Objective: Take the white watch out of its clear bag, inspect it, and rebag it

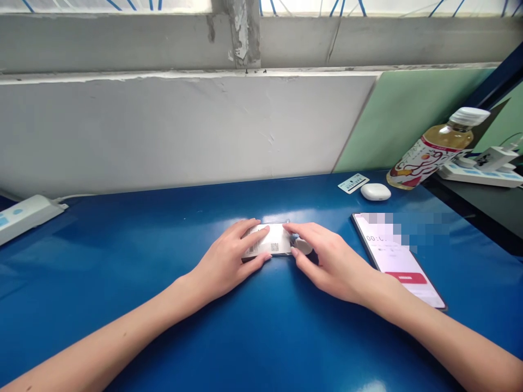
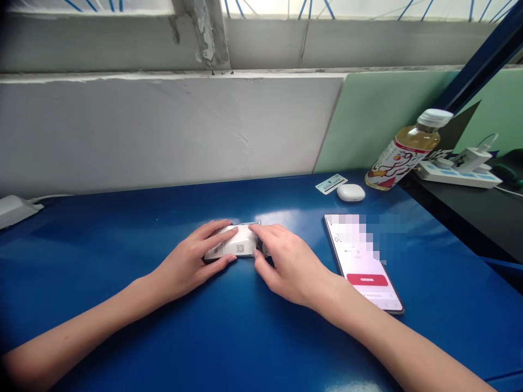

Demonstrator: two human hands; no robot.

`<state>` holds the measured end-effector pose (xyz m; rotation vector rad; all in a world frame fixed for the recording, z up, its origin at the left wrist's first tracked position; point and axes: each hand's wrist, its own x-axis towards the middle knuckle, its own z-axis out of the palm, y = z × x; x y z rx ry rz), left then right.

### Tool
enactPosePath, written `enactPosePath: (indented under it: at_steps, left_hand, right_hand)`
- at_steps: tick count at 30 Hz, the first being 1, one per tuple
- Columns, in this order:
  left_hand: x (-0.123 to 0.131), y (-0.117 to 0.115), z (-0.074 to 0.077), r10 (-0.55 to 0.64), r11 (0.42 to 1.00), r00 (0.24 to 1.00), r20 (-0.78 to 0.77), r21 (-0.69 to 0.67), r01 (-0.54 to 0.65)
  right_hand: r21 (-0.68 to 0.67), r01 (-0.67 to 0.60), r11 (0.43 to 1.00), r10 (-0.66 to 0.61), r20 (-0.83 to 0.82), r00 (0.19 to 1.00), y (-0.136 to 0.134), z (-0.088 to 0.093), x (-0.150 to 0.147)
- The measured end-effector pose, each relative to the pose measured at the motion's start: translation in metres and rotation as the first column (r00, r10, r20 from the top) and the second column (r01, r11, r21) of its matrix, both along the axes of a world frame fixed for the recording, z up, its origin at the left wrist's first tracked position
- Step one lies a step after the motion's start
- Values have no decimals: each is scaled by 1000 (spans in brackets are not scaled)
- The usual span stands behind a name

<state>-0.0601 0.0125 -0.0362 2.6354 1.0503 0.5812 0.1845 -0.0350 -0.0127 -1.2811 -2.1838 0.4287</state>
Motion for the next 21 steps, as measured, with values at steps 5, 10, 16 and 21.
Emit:
enactPosePath:
  at_steps: [5,10,16,21]
  left_hand:
    - [1,0,0,4,1000,1000,19,0,-4]
    - [1,0,0,4,1000,1000,21,-4,-4]
    - [1,0,0,2,1000,1000,15,7,-2]
    - [1,0,1,-2,1000,1000,23,-5,2]
  right_hand:
    - [25,-2,1000,3,-36,999,2,-9,0]
    - [39,83,996,-83,10,996,4,-12,2]
    - [113,104,988,-112,64,992,4,-10,1]
    - [175,181,968,-200,100,975,2,-6,-2]
